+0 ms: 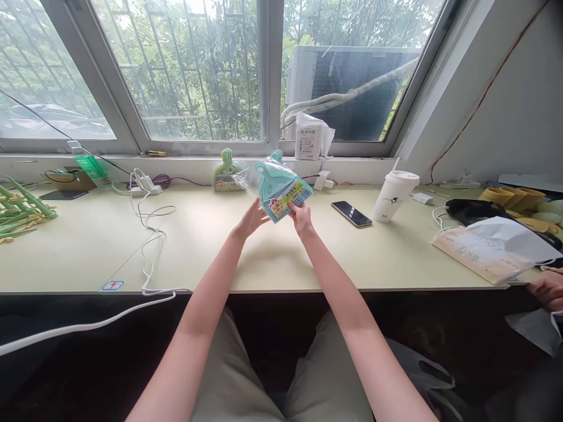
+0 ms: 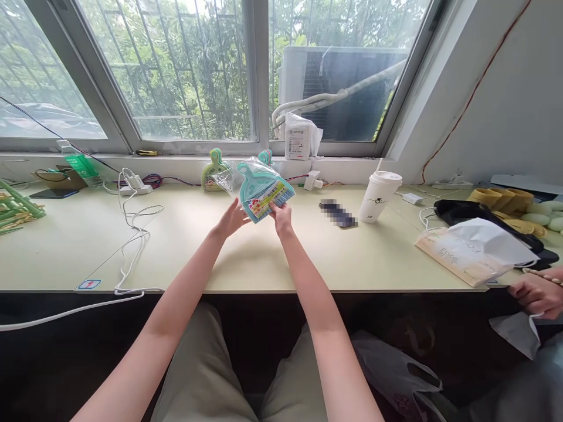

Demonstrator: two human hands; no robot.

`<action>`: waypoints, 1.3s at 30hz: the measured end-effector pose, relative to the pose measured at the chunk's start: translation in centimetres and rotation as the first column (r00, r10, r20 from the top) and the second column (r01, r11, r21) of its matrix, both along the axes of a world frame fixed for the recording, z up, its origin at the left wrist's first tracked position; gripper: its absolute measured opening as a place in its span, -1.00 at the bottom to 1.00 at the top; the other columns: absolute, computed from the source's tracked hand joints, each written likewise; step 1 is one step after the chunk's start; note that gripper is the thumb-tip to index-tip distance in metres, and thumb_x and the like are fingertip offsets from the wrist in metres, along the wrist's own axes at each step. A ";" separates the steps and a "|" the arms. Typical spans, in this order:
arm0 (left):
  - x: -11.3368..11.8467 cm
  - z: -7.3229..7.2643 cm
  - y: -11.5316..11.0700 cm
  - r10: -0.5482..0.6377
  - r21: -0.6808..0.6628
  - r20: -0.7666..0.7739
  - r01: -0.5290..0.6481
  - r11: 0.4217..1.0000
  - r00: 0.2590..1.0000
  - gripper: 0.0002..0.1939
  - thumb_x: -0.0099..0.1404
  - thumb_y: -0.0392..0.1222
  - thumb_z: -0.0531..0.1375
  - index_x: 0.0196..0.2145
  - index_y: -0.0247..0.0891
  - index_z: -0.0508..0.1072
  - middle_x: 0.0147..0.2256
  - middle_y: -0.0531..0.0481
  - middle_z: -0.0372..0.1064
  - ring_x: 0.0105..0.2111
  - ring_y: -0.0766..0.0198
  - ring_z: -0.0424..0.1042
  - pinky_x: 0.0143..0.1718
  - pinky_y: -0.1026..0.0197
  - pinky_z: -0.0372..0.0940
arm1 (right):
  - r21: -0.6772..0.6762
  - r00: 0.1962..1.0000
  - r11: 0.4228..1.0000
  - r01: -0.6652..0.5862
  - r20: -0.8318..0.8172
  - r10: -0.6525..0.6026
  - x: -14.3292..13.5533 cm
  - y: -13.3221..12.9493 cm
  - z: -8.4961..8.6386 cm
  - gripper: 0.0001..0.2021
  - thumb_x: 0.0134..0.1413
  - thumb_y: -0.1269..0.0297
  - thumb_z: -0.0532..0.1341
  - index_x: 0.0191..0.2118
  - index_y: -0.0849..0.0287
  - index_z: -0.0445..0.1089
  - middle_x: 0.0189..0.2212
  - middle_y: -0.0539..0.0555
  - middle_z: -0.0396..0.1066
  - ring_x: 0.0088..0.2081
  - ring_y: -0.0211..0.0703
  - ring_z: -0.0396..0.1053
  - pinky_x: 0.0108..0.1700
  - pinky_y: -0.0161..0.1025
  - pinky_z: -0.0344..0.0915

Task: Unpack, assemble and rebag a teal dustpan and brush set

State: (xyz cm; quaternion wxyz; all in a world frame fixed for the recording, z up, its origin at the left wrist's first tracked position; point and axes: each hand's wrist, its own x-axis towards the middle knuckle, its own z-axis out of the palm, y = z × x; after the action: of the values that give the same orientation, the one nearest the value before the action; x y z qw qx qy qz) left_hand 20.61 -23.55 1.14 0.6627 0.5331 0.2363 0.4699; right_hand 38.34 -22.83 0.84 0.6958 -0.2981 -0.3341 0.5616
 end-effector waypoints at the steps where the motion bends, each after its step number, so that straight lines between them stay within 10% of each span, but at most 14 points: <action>1: 0.0 0.0 0.1 0.065 0.016 0.047 -0.066 0.998 0.997 -0.40 0.37 0.23 0.03 0.19 -0.18 0.36 0.06 -0.12 0.46 0.16 0.01 0.33 0.22 -0.10 0.12 | -0.001 1.000 1.000 -0.019 0.011 0.019 -0.1 0.0 0.0 -0.81 -0.08 0.47 0.37 -0.30 0.21 0.42 -0.25 0.09 0.57 -0.10 -0.06 0.52 0.01 -0.06 0.51; 6: 1.8 -0.6 -0.3 0.161 -0.037 0.153 -0.157 0.987 0.975 -0.52 0.37 0.01 0.14 0.14 -0.31 0.39 0.03 -0.15 0.48 0.10 0.03 0.39 0.19 0.00 0.21 | -0.007 0.998 0.999 -0.044 0.034 0.044 -0.4 0.3 -0.2 -0.80 -0.12 0.47 0.40 -0.33 0.22 0.42 -0.32 0.07 0.57 -0.17 -0.08 0.54 -0.03 -0.07 0.52; 12: 3.6 -1.4 -0.9 -0.059 -0.049 0.047 0.061 0.997 0.997 -0.47 0.35 0.06 0.16 0.19 -0.23 0.34 0.21 -0.19 0.29 0.15 0.01 0.36 0.20 -0.03 0.18 | -0.027 0.997 0.997 0.072 0.000 -0.072 -0.1 0.3 -0.3 -0.83 -0.11 0.45 0.38 -0.33 0.23 0.41 -0.35 0.07 0.57 -0.26 -0.12 0.53 -0.10 -0.14 0.53; 22: 4.6 -1.6 -1.4 0.478 0.090 -0.069 -0.472 0.877 0.875 0.12 0.03 -0.15 0.43 0.37 -0.08 -0.15 0.22 -0.23 0.23 0.10 0.00 0.38 -0.06 0.02 0.43 | -0.083 0.950 0.952 0.296 0.134 -0.283 -1.5 0.2 -1.4 -0.85 -0.09 0.40 0.33 -0.32 0.20 0.40 -0.30 0.04 0.55 -0.21 -0.19 0.51 -0.10 -0.21 0.49; 32: 5.8 -2.2 -2.7 0.798 0.266 -0.193 -0.753 0.602 0.571 -0.20 0.36 0.05 0.07 0.38 -0.10 -0.27 0.01 -0.19 0.42 -0.50 0.27 0.46 -0.43 0.19 0.37 | 0.026 0.974 0.982 0.189 0.119 -0.191 -3.1 -1.2 -1.3 -0.78 -0.07 0.31 0.35 -0.26 0.20 0.38 -0.22 0.10 0.55 -0.17 -0.18 0.50 -0.08 -0.22 0.47; 39: 5.6 -1.9 -3.1 0.799 0.294 -0.266 -0.743 0.601 0.540 -0.31 0.39 -0.04 0.02 0.36 -0.03 -0.23 0.06 -0.15 0.39 -0.42 0.24 0.46 -0.36 0.17 0.38 | 0.002 0.975 0.978 0.206 0.089 -0.206 -3.5 -1.3 -1.9 -0.79 -0.06 0.31 0.33 -0.25 0.20 0.38 -0.22 0.11 0.54 -0.18 -0.17 0.50 -0.07 -0.21 0.47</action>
State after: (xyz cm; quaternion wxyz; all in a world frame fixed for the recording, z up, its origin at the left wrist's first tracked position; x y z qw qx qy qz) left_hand 26.24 -26.62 -0.72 0.2886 0.4992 0.5326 0.6195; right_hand 34.80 -24.16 -1.06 0.7337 -0.3583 -0.3299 0.4738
